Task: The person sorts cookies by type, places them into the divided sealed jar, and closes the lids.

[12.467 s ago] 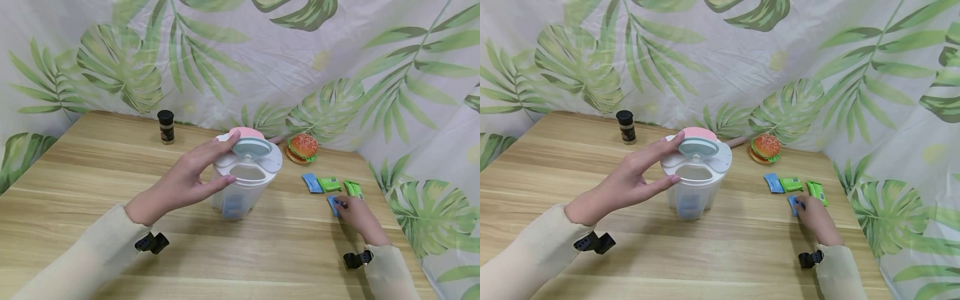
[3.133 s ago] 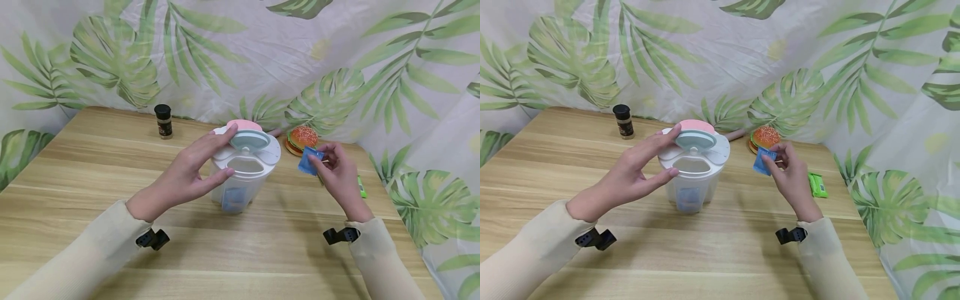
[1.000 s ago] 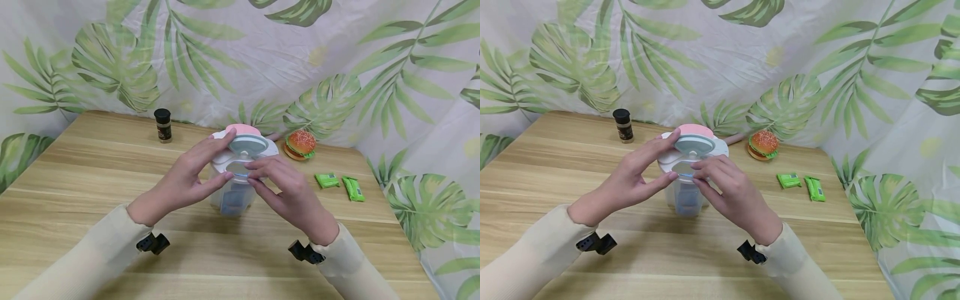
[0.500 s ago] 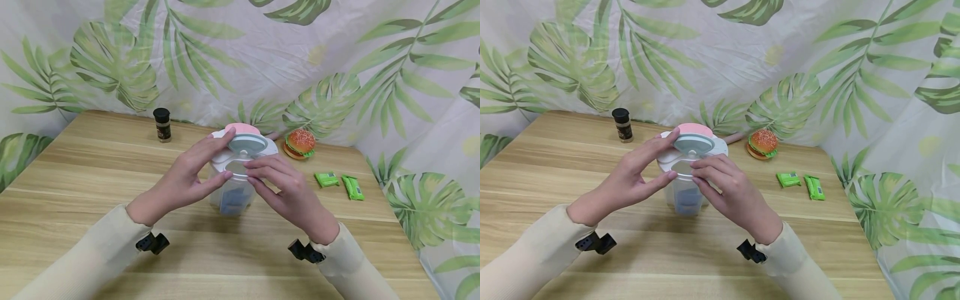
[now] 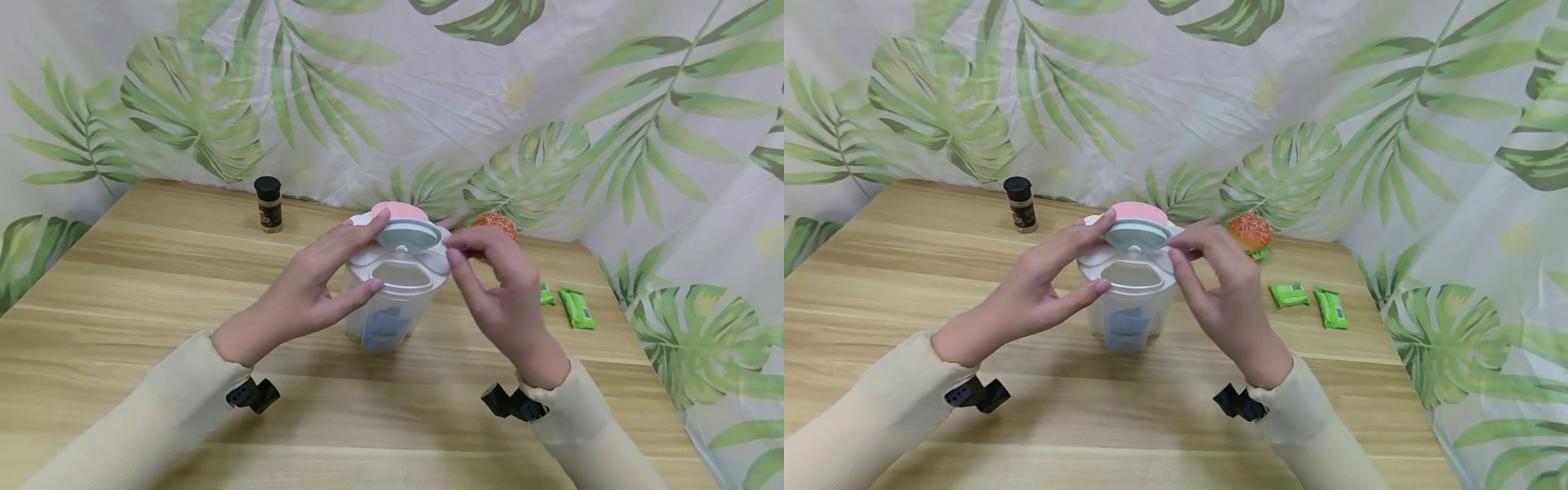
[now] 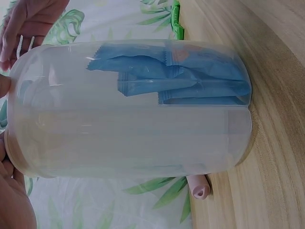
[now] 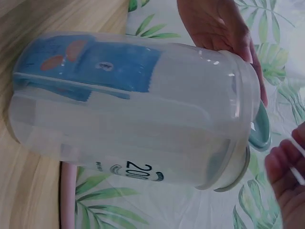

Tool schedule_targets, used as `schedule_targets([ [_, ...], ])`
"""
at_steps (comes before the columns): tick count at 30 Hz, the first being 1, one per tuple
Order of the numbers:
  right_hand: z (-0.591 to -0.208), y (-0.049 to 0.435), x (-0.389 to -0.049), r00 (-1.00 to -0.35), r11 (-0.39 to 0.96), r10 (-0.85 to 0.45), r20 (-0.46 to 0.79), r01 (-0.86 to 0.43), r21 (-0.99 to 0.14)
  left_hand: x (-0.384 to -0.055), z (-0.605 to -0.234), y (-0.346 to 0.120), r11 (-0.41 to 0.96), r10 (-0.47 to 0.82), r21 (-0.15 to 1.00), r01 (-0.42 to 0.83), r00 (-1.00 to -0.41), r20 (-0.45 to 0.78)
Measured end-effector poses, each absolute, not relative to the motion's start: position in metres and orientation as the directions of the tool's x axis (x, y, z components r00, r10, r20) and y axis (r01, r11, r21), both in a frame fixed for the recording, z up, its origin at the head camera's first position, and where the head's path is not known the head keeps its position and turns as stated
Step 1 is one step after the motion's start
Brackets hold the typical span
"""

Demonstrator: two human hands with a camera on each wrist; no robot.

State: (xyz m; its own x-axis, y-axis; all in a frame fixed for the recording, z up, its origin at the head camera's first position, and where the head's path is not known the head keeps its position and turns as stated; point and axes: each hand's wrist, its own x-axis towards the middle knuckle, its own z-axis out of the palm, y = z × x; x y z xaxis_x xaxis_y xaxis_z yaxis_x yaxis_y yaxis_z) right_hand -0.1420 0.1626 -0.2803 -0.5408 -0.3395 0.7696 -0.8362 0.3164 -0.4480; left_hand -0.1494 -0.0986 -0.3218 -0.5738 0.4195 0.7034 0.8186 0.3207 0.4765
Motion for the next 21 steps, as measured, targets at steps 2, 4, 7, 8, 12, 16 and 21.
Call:
schedule_targets([
  [2, -0.277, 0.161, -0.145, -0.620, 0.310, -0.302, 0.724, -0.782, -0.541, -0.149, -0.322, -0.099, 0.317, 0.421, 0.480, 0.818, -0.575, 0.702],
  [4, -0.275, 0.159, -0.148, -0.698, 0.302, -0.291, 0.654, -0.716, -0.630, -0.150, -0.322, -0.099, 0.317, 0.422, 0.480, 0.818, -0.575, 0.701],
  [7, -0.273, 0.156, -0.154, -0.759, 0.307, -0.306, 0.575, -0.650, -0.695, -0.150, -0.322, -0.099, 0.321, 0.423, 0.474, 0.820, -0.572, 0.703],
  [8, -0.272, 0.156, -0.156, -0.769, 0.301, -0.313, 0.557, -0.637, -0.710, -0.150, -0.322, -0.099, 0.324, 0.422, 0.472, 0.820, -0.572, 0.704],
  [12, -0.271, 0.154, -0.164, -0.786, 0.259, -0.328, 0.524, -0.609, -0.750, -0.149, -0.321, -0.098, 0.333, 0.408, 0.478, 0.813, -0.582, 0.704],
  [16, -0.271, 0.156, -0.168, -0.803, 0.229, -0.326, 0.499, -0.579, -0.782, -0.147, -0.316, -0.094, 0.356, 0.368, 0.501, 0.789, -0.611, 0.701],
  [21, -0.271, 0.160, -0.168, -0.810, 0.213, -0.353, 0.468, -0.556, -0.803, -0.147, -0.308, -0.087, 0.412, 0.309, 0.495, 0.765, -0.629, 0.713],
])
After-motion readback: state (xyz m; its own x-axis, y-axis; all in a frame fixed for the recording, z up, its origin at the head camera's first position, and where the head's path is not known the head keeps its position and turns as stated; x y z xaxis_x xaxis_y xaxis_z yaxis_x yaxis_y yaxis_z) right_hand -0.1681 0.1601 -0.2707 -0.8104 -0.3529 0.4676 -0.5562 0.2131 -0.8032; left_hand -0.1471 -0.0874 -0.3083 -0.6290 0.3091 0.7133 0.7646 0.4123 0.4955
